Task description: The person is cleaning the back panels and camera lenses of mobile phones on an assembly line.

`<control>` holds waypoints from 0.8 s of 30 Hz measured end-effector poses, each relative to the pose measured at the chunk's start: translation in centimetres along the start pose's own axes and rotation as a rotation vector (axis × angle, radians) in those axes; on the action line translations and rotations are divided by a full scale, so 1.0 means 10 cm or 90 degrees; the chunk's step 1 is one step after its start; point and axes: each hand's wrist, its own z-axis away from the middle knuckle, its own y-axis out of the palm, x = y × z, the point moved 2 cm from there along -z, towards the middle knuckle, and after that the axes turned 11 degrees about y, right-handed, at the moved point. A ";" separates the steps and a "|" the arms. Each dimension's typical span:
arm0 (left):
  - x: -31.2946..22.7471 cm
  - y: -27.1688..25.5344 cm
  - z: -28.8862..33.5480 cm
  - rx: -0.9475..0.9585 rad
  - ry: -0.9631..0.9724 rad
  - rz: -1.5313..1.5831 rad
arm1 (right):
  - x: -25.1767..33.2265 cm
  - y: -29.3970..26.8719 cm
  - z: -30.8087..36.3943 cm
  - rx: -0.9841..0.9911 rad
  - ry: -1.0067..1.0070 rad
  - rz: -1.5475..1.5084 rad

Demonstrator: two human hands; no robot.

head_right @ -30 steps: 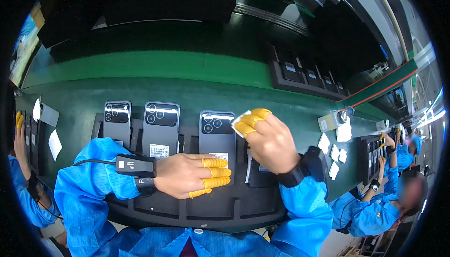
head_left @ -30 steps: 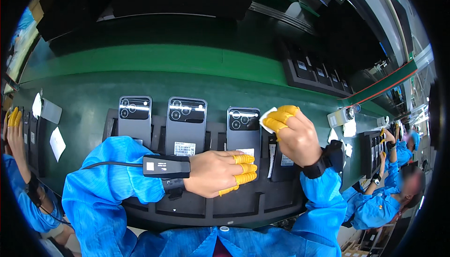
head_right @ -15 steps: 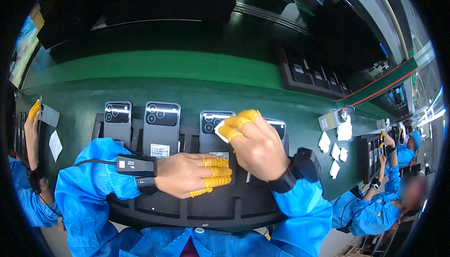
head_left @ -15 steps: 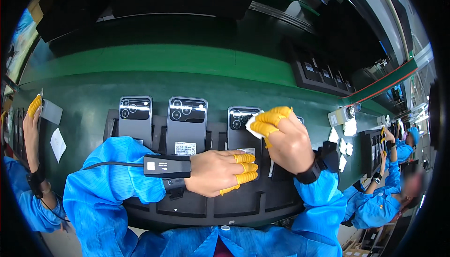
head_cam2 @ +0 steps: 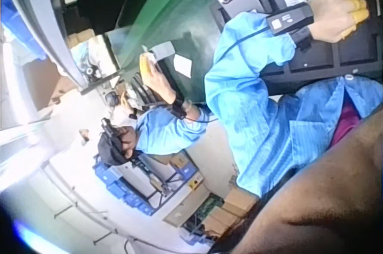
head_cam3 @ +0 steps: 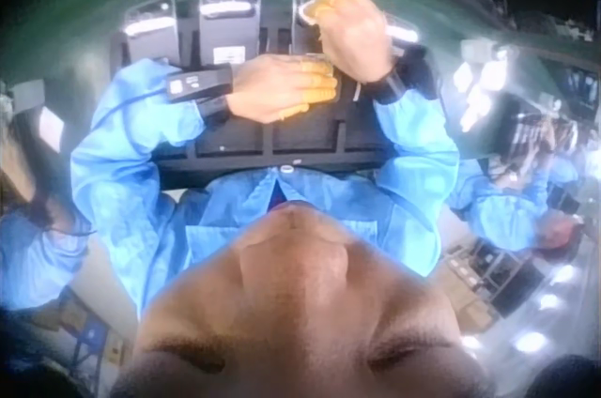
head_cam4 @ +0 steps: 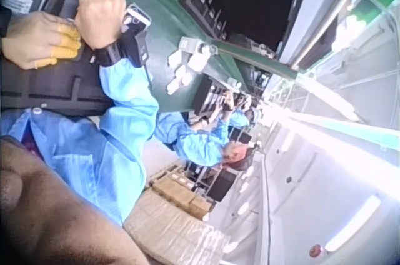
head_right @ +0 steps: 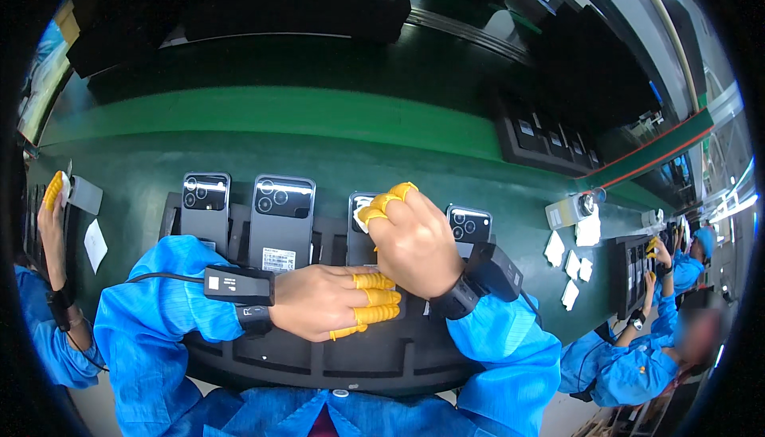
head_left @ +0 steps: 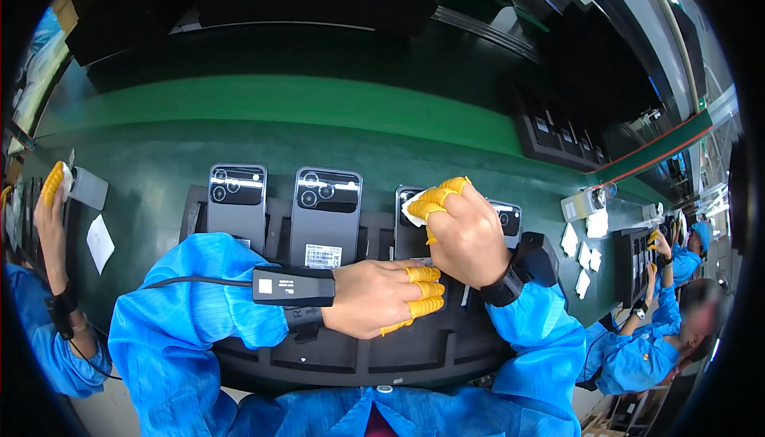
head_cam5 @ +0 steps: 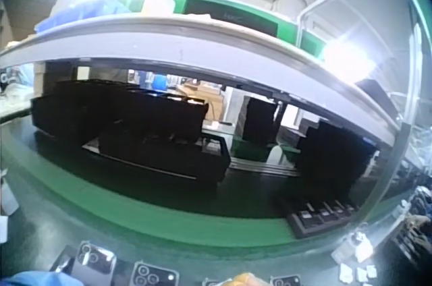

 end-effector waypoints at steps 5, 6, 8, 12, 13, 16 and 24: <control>0.00 0.00 0.03 -0.005 -0.009 -0.003 | 0.09 0.05 0.01 -0.008 0.006 -0.042; -0.01 -0.01 0.02 -0.015 0.000 -0.011 | 0.10 0.06 0.01 -0.008 0.006 -0.042; -0.02 -0.02 0.02 0.000 -0.011 -0.003 | 0.11 0.08 0.02 -0.046 0.024 -0.056; -0.01 -0.03 0.01 0.099 -0.071 0.050 | 0.17 0.14 0.06 -0.016 0.046 -0.053; -0.02 -0.04 0.00 0.104 -0.068 0.052 | 0.16 0.12 0.04 -0.019 0.051 -0.053; -0.03 -0.06 0.01 0.113 -0.084 0.055 | 0.04 -0.01 -0.04 0.018 0.017 -0.193; -0.02 -0.06 -0.03 0.046 -0.034 0.026 | -0.22 -0.67 0.06 -0.148 0.136 -0.023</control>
